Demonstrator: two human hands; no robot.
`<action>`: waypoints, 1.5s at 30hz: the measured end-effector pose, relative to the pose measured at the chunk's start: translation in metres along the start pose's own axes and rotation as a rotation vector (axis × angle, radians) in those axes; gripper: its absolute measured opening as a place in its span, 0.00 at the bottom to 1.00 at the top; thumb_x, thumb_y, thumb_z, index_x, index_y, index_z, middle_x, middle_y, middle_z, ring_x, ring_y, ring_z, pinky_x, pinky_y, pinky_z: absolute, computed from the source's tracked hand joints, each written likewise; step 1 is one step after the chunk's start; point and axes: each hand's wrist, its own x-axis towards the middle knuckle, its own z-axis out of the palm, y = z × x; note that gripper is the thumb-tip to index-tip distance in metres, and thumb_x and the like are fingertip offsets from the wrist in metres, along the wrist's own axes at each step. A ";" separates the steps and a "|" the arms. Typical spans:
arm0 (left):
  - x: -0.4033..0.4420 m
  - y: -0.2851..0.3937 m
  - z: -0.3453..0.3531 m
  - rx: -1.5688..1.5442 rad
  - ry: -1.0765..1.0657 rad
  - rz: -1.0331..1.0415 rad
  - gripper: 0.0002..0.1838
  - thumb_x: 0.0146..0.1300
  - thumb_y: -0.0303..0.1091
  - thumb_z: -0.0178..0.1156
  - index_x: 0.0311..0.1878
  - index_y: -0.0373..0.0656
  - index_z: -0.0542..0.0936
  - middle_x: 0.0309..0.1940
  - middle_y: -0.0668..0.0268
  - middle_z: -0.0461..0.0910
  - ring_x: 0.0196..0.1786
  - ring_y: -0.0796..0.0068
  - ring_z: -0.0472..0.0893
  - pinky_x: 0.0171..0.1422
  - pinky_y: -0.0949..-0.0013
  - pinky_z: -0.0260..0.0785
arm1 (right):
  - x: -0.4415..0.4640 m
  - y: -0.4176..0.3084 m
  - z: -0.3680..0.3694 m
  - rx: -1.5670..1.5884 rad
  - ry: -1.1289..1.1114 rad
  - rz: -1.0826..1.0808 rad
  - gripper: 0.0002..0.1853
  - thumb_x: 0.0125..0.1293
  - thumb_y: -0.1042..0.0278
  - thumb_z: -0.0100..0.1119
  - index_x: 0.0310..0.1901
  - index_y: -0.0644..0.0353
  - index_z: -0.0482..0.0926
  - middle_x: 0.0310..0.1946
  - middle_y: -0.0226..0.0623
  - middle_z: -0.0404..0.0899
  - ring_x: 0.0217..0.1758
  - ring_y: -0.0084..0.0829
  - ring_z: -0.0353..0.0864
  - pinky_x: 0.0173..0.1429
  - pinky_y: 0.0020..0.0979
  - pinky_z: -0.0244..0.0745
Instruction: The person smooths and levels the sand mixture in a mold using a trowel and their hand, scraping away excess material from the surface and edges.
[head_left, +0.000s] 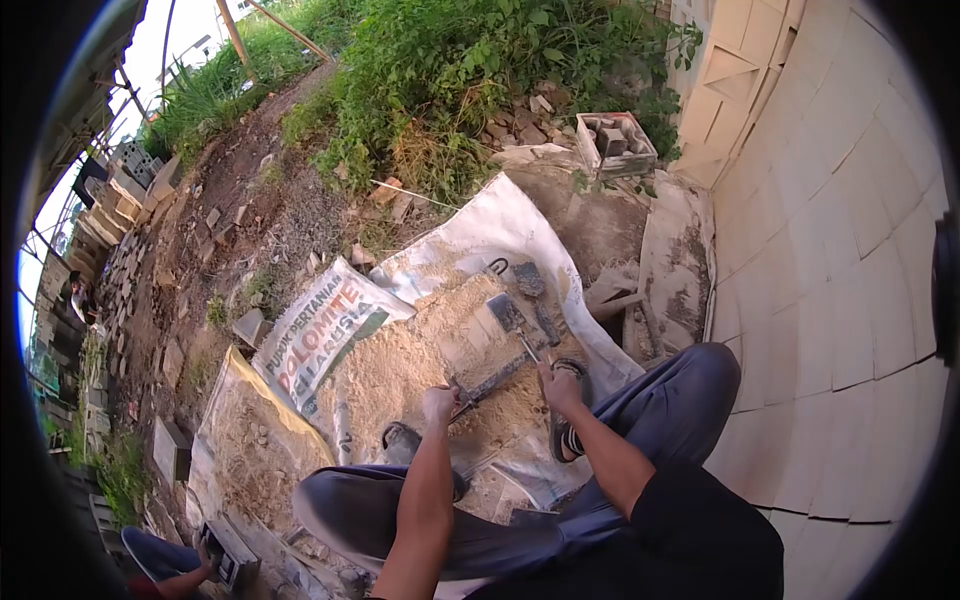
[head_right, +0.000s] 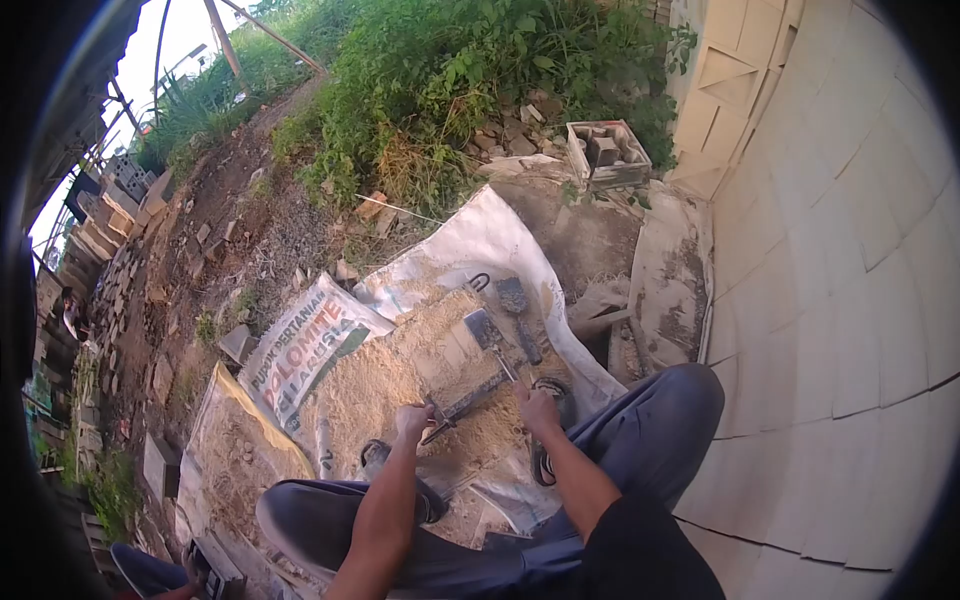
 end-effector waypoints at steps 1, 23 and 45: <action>0.001 0.005 -0.002 -0.050 0.007 0.002 0.11 0.55 0.34 0.63 0.32 0.34 0.81 0.22 0.62 0.81 0.22 0.74 0.80 0.27 0.71 0.71 | 0.000 -0.008 0.001 -0.005 0.015 0.013 0.35 0.65 0.39 0.38 0.28 0.70 0.78 0.26 0.60 0.76 0.36 0.58 0.76 0.43 0.48 0.70; 0.008 0.001 -0.001 0.071 0.025 -0.007 0.08 0.53 0.36 0.65 0.30 0.40 0.82 0.22 0.63 0.81 0.25 0.72 0.81 0.32 0.69 0.71 | 0.033 0.005 0.045 -0.074 0.104 -0.046 0.35 0.64 0.36 0.37 0.33 0.67 0.80 0.28 0.60 0.77 0.39 0.58 0.76 0.46 0.48 0.70; -0.040 0.070 -0.054 0.926 -0.034 0.367 0.15 0.58 0.42 0.53 0.41 0.44 0.81 0.40 0.54 0.80 0.44 0.54 0.79 0.48 0.58 0.71 | -0.029 -0.132 0.035 -0.085 -0.138 -0.205 0.37 0.61 0.36 0.43 0.28 0.71 0.79 0.27 0.62 0.77 0.38 0.56 0.78 0.44 0.45 0.71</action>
